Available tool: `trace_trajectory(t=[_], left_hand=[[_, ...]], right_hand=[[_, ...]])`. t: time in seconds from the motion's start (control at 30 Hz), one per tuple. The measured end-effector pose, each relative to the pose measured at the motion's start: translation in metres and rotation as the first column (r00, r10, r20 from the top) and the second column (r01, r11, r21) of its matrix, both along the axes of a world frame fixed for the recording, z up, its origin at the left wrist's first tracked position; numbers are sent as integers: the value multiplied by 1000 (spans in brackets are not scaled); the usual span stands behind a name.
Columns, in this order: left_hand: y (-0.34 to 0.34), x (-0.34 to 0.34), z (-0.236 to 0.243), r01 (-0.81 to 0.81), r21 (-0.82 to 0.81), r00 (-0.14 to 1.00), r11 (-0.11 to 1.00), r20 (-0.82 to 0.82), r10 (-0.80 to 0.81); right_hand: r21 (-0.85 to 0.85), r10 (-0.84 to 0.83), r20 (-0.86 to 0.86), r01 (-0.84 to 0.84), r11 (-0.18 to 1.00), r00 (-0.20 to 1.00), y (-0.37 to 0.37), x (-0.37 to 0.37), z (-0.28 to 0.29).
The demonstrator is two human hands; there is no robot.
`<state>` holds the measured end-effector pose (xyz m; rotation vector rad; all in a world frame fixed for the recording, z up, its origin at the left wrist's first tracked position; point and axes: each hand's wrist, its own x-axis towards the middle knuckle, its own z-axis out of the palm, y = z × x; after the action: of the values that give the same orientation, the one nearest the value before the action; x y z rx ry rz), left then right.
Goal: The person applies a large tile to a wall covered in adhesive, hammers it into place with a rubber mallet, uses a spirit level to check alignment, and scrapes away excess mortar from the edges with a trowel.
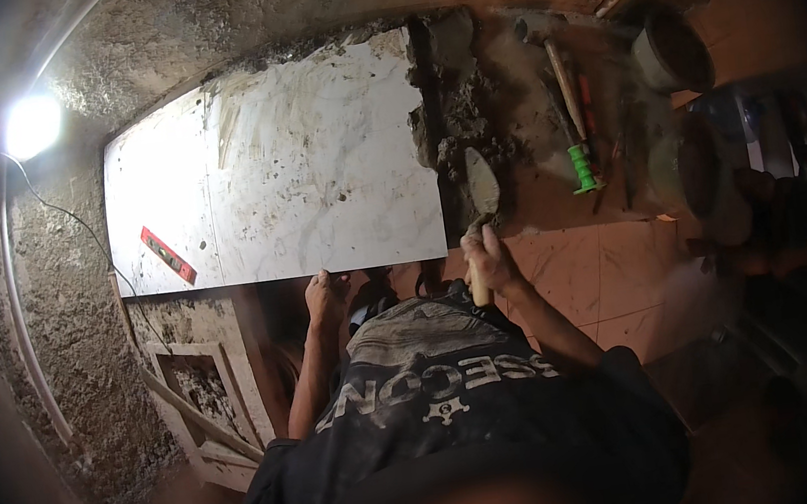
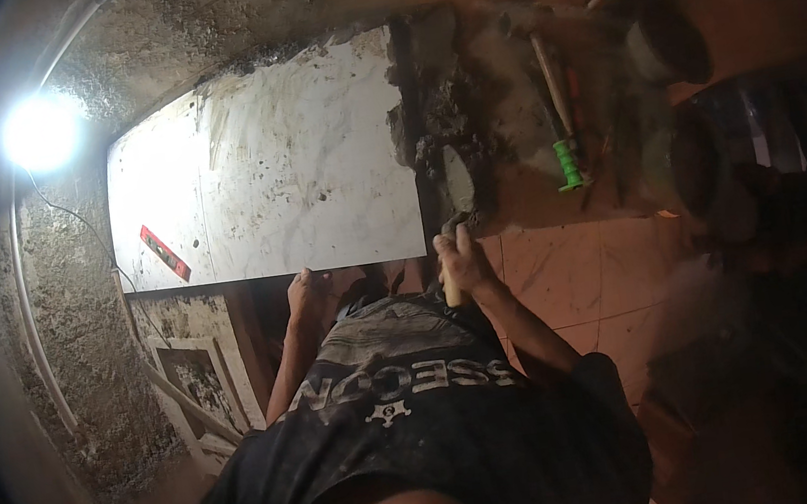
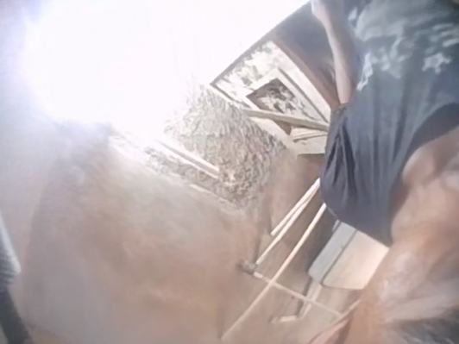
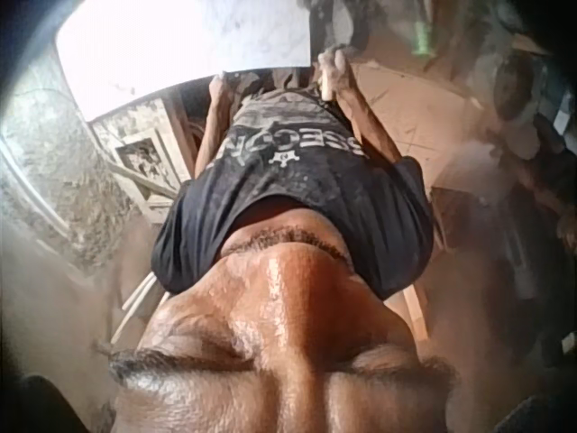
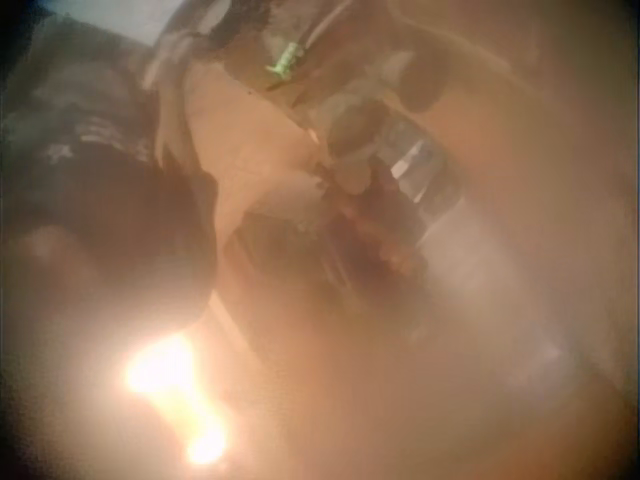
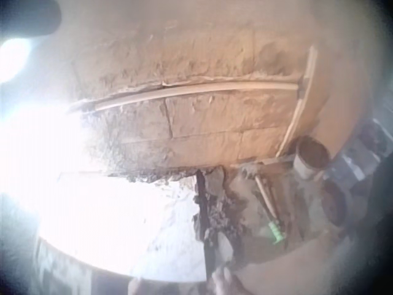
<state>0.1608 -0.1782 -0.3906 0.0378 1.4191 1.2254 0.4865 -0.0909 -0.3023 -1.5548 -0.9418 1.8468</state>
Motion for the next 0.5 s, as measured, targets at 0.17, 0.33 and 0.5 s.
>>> trace_trajectory(t=[0.17, 0.33, 0.5], left_hand=[[-19, 13, -15, 22, 67, 996, 997, 89, -28], [-23, -13, 8, -37, -17, 998, 999, 48, 38], [-11, -77, 57, -217, 44, 717, 975, -671, 189]], right_hand=[[67, 160, 93, -167, 984, 983, 14, -31, -41], [323, -73, 79, 44, 945, 994, 54, -22, -40], [250, -132, 204, 79, 965, 970, 48, -5, -6]])
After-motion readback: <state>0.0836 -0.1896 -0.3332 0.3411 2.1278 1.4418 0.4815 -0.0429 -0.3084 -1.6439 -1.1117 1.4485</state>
